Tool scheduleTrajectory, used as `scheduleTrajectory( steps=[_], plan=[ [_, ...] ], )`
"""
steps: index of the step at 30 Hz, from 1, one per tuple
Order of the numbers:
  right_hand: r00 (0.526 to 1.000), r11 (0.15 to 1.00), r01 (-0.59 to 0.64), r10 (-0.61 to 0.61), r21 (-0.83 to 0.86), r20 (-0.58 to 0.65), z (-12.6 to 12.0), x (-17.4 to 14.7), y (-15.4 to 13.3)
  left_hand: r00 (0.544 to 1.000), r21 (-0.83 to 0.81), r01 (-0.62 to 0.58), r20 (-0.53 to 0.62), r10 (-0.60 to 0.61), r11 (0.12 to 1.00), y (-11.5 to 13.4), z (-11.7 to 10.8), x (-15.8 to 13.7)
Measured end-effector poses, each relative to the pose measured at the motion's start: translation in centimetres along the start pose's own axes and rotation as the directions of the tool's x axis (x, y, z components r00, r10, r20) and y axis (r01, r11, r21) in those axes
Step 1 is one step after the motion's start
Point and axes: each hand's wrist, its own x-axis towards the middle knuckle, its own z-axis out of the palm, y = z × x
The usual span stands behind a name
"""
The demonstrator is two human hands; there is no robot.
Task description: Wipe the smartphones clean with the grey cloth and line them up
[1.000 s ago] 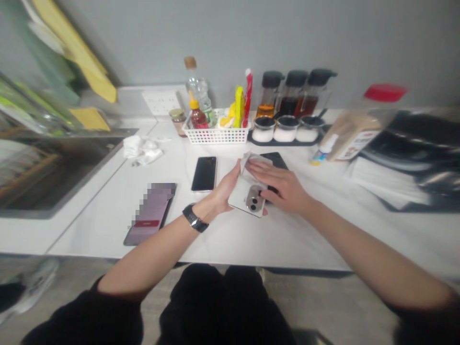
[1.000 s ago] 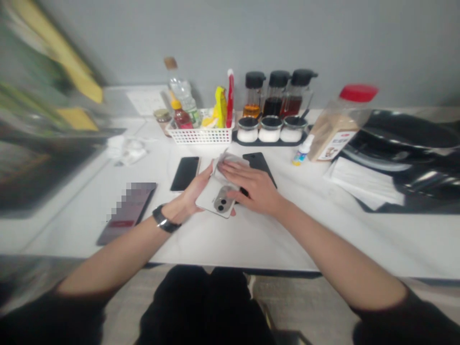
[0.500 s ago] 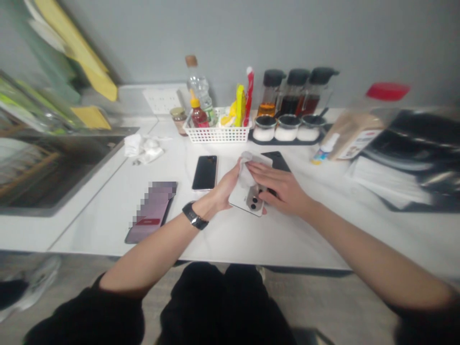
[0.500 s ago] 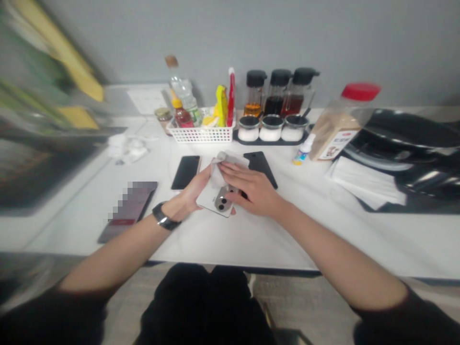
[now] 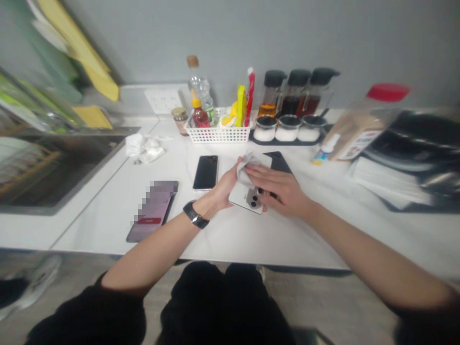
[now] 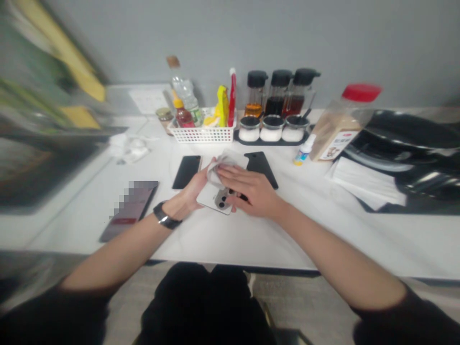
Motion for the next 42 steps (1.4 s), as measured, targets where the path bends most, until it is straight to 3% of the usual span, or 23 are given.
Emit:
scheduleTrajectory(
  steps=[3, 5, 8, 11, 13, 19, 21, 25, 27, 29, 31, 34, 36, 39, 42],
  plan=[
    [0.982, 0.979, 0.182, -0.186, 0.088, 0.043, 0.4, 0.2, -1.5, 0.997, 0.001, -0.053, -0.063, 0.053, 0.999, 0.5, 0.1, 0.3],
    [0.978, 0.975, 0.203, -0.207, 0.091, 0.037, 0.1, 0.1, -1.4, 0.995, -0.035, -0.085, -0.057, 0.083, 0.996, 0.9, 0.2, 0.3],
    [0.998, 0.998, 0.058, -0.058, 0.013, -0.001, -0.9, -0.2, 0.3, 0.998, -0.052, -0.056, 0.004, 0.056, 0.997, 1.1, 0.3, -0.1],
    [0.988, 0.986, -0.152, 0.150, -0.075, -0.034, -1.4, -0.4, 2.0, 0.995, 0.047, 0.064, 0.071, -0.067, 0.997, 0.6, 0.2, -0.4],
    [0.981, 0.978, -0.193, 0.192, -0.081, -0.021, -1.2, -0.4, 2.1, 0.989, 0.090, 0.128, 0.059, -0.134, 0.988, 0.2, 0.2, -0.3],
    [0.994, 0.987, 0.105, -0.108, 0.119, 0.024, 0.0, 0.1, -0.5, 0.999, -0.049, -0.012, -0.034, 0.011, 0.999, 0.4, 0.1, 0.5],
    [0.991, 0.984, 0.125, -0.129, 0.130, 0.022, -0.4, 0.1, -0.4, 0.999, -0.038, -0.043, -0.034, 0.042, 0.998, 0.7, 0.2, 0.3],
    [0.990, 0.990, -0.142, 0.142, 0.004, -0.004, -1.7, -0.2, 1.5, 0.999, 0.065, 0.052, 0.005, -0.053, 0.997, 0.6, 0.5, -0.3],
    [0.977, 0.977, -0.212, 0.212, -0.018, -0.006, -1.7, -0.2, 1.8, 0.994, 0.086, 0.104, 0.021, -0.106, 0.991, 0.3, 0.4, -0.3],
    [0.991, 0.990, -0.136, 0.135, 0.040, 0.021, -1.1, 0.1, 1.0, 0.997, 0.048, 0.074, -0.017, -0.073, 0.996, 0.1, 0.2, 0.0],
    [0.999, 0.992, 0.015, -0.020, 0.122, 0.037, -0.4, 0.3, -0.4, 0.998, 0.016, 0.014, -0.066, -0.013, 1.000, 0.1, -0.1, 0.5],
    [0.985, 0.973, 0.170, -0.173, 0.154, 0.007, -0.1, 0.4, -1.5, 0.996, 0.011, -0.056, -0.076, 0.057, 0.998, 0.6, -0.2, 0.6],
    [0.993, 0.989, 0.117, -0.114, 0.095, -0.039, -0.6, 0.2, -0.9, 0.997, 0.004, -0.060, -0.049, 0.060, 0.998, 0.9, 0.1, 0.3],
    [0.990, 0.995, -0.100, 0.098, -0.015, -0.099, -1.4, -0.1, 0.7, 0.998, 0.041, 0.060, 0.011, -0.060, 0.997, 0.8, 0.6, -0.4],
    [0.989, 0.990, -0.134, 0.130, -0.050, -0.065, -1.1, -0.1, 1.1, 0.995, 0.060, 0.098, -0.008, -0.098, 0.993, 0.1, 0.5, -0.4]
  ],
)
